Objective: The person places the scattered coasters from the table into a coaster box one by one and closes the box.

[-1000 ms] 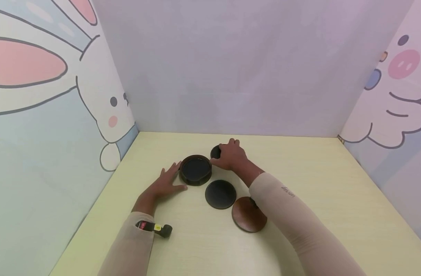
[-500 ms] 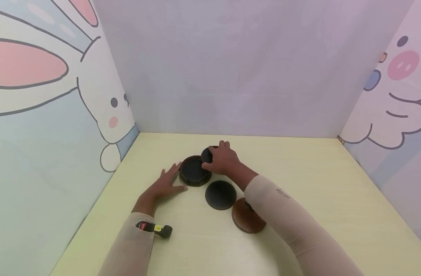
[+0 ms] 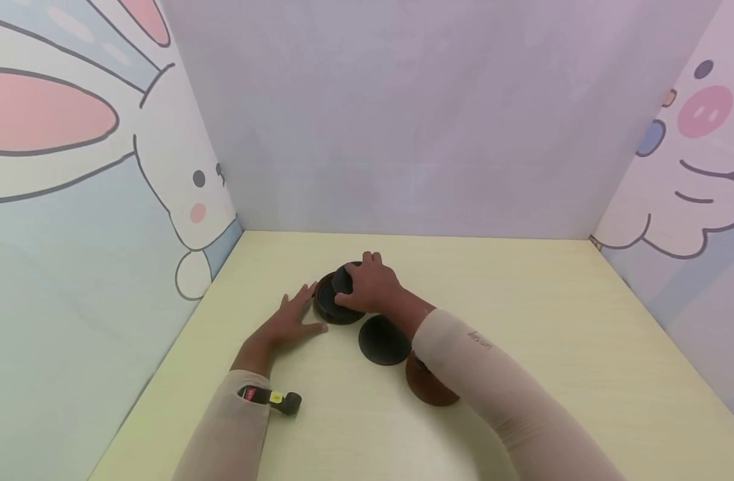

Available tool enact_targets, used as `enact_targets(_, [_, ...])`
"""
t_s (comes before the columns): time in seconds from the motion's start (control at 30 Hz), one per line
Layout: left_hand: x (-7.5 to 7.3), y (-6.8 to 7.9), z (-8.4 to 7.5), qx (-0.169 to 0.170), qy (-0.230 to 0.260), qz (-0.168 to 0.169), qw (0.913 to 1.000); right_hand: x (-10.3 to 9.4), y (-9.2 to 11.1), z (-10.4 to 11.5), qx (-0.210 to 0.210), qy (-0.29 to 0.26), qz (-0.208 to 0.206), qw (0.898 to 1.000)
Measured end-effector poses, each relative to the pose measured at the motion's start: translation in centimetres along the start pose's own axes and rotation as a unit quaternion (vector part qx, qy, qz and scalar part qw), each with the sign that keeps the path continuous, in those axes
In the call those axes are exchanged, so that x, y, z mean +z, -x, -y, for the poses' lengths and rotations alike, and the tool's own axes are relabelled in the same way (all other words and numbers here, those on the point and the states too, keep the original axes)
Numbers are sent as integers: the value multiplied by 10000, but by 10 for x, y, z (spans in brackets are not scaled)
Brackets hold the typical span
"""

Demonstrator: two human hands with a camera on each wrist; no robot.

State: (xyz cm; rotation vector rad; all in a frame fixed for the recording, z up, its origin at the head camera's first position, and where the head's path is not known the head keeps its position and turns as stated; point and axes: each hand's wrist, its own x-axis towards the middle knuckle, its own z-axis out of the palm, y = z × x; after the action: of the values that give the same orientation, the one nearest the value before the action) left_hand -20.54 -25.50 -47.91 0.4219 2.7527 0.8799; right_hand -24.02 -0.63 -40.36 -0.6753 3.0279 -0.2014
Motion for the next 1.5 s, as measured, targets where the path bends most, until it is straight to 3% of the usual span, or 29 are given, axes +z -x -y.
enact_targets(0.37, [-1,0,-2,151,-36,-69,9999,5,1,15,-211,112,24,9997])
enact_targets(0.9, [2,3,-3,5,-105,-145,9998,6,1,29,-342,58,230,9991])
enact_targets(1.5, [2,3,-3,26,-85,-190,9998,8,-7,22,-456,104,296,9985])
